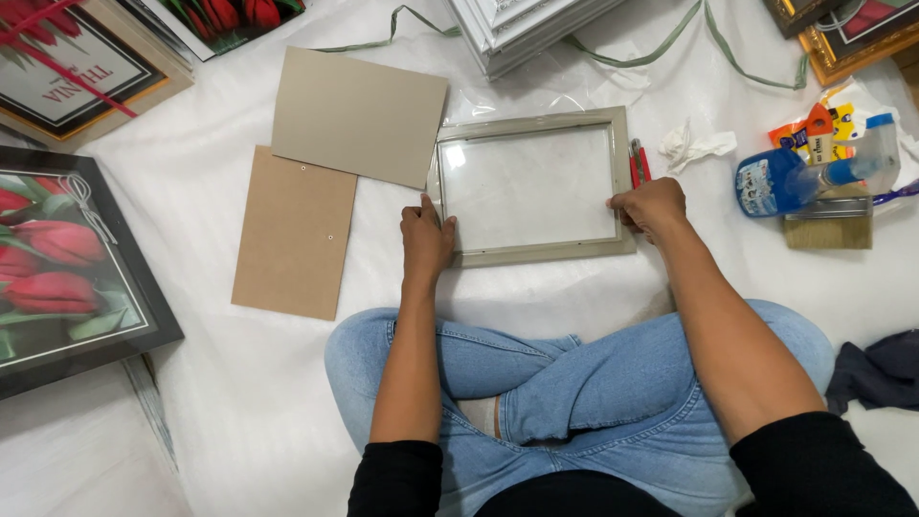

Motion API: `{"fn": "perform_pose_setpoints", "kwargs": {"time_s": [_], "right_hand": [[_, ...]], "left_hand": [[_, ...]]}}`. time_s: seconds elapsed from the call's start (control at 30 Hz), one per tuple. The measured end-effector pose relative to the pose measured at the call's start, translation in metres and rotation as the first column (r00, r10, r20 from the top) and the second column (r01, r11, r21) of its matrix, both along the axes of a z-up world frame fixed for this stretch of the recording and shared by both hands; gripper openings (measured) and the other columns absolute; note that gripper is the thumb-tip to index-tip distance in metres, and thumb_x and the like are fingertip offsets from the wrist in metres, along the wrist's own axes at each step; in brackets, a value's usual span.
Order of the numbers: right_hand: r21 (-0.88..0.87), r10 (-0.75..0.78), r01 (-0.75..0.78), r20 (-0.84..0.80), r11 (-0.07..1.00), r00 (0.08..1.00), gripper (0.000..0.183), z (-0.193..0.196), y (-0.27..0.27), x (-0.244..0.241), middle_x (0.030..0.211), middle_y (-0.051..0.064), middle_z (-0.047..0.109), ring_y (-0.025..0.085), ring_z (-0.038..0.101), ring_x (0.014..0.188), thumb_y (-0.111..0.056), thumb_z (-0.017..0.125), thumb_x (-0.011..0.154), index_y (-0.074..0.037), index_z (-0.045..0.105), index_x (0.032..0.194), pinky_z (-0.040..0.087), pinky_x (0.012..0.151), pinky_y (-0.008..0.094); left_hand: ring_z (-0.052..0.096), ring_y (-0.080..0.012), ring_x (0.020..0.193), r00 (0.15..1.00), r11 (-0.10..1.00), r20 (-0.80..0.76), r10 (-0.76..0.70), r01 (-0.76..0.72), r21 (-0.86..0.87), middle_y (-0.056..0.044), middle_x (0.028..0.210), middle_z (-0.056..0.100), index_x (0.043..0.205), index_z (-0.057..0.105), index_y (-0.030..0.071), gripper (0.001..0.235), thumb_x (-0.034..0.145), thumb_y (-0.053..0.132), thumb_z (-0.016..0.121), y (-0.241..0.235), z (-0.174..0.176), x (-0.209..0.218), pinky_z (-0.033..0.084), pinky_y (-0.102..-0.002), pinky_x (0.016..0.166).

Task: Assembling a picture frame by cleaning the glass, inserting the artwork, and securing the backing.

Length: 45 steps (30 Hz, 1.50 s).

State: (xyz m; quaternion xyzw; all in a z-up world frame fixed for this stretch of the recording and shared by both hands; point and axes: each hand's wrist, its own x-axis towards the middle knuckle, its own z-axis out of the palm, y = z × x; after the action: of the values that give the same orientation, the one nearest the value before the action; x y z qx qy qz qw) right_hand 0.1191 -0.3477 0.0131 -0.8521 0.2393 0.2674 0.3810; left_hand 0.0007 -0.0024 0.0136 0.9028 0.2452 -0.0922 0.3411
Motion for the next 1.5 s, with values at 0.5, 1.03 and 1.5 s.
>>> {"fn": "perform_pose_setpoints", "kwargs": {"time_s": [0.5, 1.03, 1.5], "right_hand": [[0.08, -0.077, 0.075, 0.013, 0.994, 0.997, 0.012, 0.033, 0.011, -0.005, 0.056, 0.012, 0.06, 0.02, 0.062, 0.045, -0.007, 0.071, 0.075, 0.001, 0.065, 0.068, 0.041, 0.038, 0.029], [0.117, -0.064, 0.067, -0.03, 0.991, 0.998, 0.013, 0.03, 0.007, -0.005, 0.06, 0.013, 0.062, 0.019, 0.064, 0.049, -0.009, 0.072, 0.076, 0.001, 0.065, 0.072, 0.046, 0.043, 0.024], [-0.189, 0.22, -0.203, 0.072, 0.961, 0.973, 0.035, -0.029, -0.005, -0.002, 0.081, 0.02, 0.072, 0.036, 0.073, 0.078, -0.026, 0.086, 0.075, 0.002, 0.076, 0.093, 0.057, 0.061, 0.045]], "left_hand": [[0.058, -0.0419, 0.118, 1.0, 1.0, 0.0, 0.0, 0.0, 0.003, -0.024, 0.125, 0.052, 0.149, 0.047, -0.005, 0.066, 0.095, 0.025, 0.067, 0.0, -0.001, 0.0, 0.054, -0.048, 0.099], [0.059, -0.0418, 0.117, 1.0, 1.0, -0.009, 0.018, -0.017, 0.018, -0.023, 0.124, 0.054, 0.148, 0.049, -0.003, 0.063, 0.094, 0.024, 0.067, 0.003, -0.012, 0.0, 0.054, -0.049, 0.099], [0.061, -0.0389, 0.116, 0.998, 0.999, -0.017, 0.052, -0.052, -0.001, -0.02, 0.122, 0.055, 0.149, 0.051, 0.001, 0.061, 0.094, 0.025, 0.066, 0.003, -0.013, -0.001, 0.056, -0.047, 0.096]]}}
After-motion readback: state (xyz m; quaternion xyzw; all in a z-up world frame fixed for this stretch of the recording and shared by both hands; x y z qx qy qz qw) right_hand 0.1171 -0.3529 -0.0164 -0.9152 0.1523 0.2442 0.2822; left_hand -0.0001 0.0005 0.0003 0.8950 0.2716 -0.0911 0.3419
